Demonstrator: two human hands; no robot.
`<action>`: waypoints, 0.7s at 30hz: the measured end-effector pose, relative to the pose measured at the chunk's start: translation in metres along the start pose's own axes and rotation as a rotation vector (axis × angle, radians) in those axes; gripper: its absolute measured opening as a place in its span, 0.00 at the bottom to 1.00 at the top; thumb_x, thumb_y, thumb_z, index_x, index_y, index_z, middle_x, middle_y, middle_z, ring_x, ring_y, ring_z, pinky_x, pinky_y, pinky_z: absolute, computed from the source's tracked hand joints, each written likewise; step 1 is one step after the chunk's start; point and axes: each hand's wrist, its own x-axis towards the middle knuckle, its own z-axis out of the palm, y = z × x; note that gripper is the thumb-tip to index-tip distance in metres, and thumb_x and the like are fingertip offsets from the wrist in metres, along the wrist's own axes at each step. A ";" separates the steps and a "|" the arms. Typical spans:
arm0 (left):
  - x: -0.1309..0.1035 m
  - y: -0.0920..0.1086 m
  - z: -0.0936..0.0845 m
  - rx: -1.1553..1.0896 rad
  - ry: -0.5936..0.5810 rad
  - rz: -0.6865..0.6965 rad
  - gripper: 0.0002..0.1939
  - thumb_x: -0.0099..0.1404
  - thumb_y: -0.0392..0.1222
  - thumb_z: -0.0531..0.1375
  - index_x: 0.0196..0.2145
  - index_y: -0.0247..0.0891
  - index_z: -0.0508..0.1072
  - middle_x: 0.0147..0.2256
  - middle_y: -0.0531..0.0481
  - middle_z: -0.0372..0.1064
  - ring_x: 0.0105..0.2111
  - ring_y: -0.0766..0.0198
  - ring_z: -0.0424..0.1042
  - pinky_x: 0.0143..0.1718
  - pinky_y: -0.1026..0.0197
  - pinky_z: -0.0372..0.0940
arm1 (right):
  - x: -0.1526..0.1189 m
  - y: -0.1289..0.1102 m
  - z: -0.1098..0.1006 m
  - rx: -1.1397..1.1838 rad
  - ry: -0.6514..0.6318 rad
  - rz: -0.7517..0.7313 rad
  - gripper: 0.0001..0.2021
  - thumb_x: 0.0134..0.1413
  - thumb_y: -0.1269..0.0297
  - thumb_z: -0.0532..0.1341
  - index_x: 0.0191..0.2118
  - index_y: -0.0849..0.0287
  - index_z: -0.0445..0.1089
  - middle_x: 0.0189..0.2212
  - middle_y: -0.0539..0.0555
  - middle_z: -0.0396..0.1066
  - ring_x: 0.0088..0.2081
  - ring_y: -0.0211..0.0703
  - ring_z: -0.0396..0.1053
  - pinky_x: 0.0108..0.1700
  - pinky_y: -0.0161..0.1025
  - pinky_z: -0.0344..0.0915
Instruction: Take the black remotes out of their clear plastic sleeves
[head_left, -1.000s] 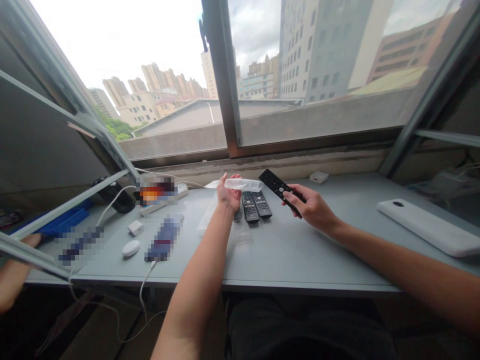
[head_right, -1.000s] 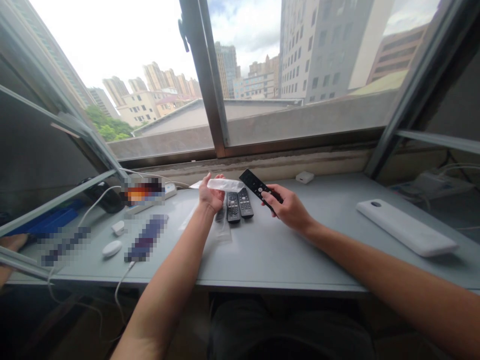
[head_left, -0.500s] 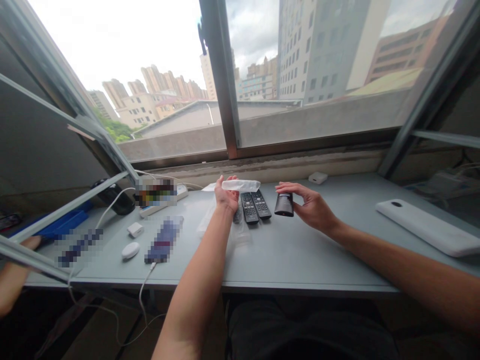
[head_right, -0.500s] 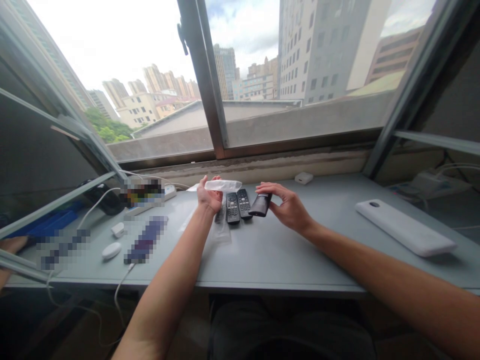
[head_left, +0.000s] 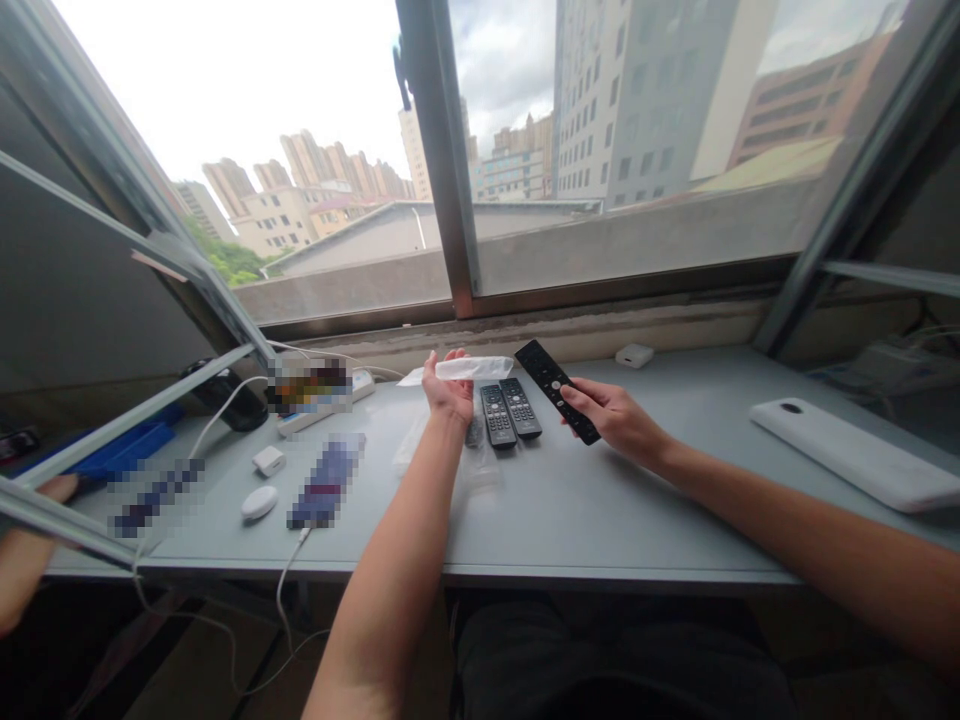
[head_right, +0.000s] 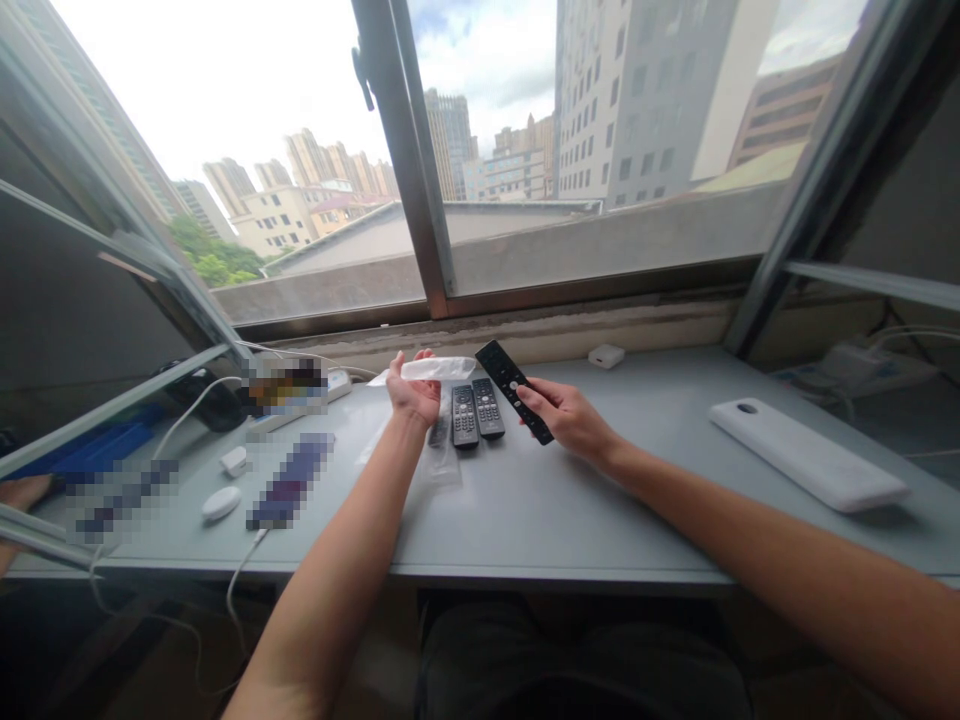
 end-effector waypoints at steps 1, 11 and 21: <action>-0.001 0.000 0.000 -0.005 0.001 0.007 0.17 0.78 0.51 0.57 0.51 0.34 0.76 0.39 0.45 0.80 0.31 0.66 0.79 0.25 0.70 0.69 | 0.000 0.000 0.000 -0.009 -0.007 0.006 0.27 0.65 0.34 0.66 0.42 0.59 0.77 0.29 0.53 0.76 0.27 0.42 0.70 0.27 0.36 0.65; -0.002 -0.004 0.003 0.044 -0.009 0.017 0.17 0.77 0.51 0.60 0.53 0.36 0.76 0.42 0.44 0.80 0.32 0.65 0.79 0.29 0.68 0.71 | -0.003 -0.005 0.002 -0.023 -0.074 0.061 0.26 0.64 0.37 0.67 0.44 0.59 0.79 0.28 0.54 0.79 0.24 0.40 0.70 0.24 0.35 0.65; 0.001 -0.010 0.003 0.079 -0.030 0.033 0.14 0.76 0.50 0.61 0.48 0.36 0.77 0.41 0.46 0.79 0.32 0.66 0.78 0.35 0.66 0.73 | -0.006 -0.014 0.002 0.101 -0.170 0.147 0.24 0.64 0.40 0.67 0.36 0.59 0.77 0.26 0.55 0.78 0.18 0.37 0.65 0.19 0.34 0.58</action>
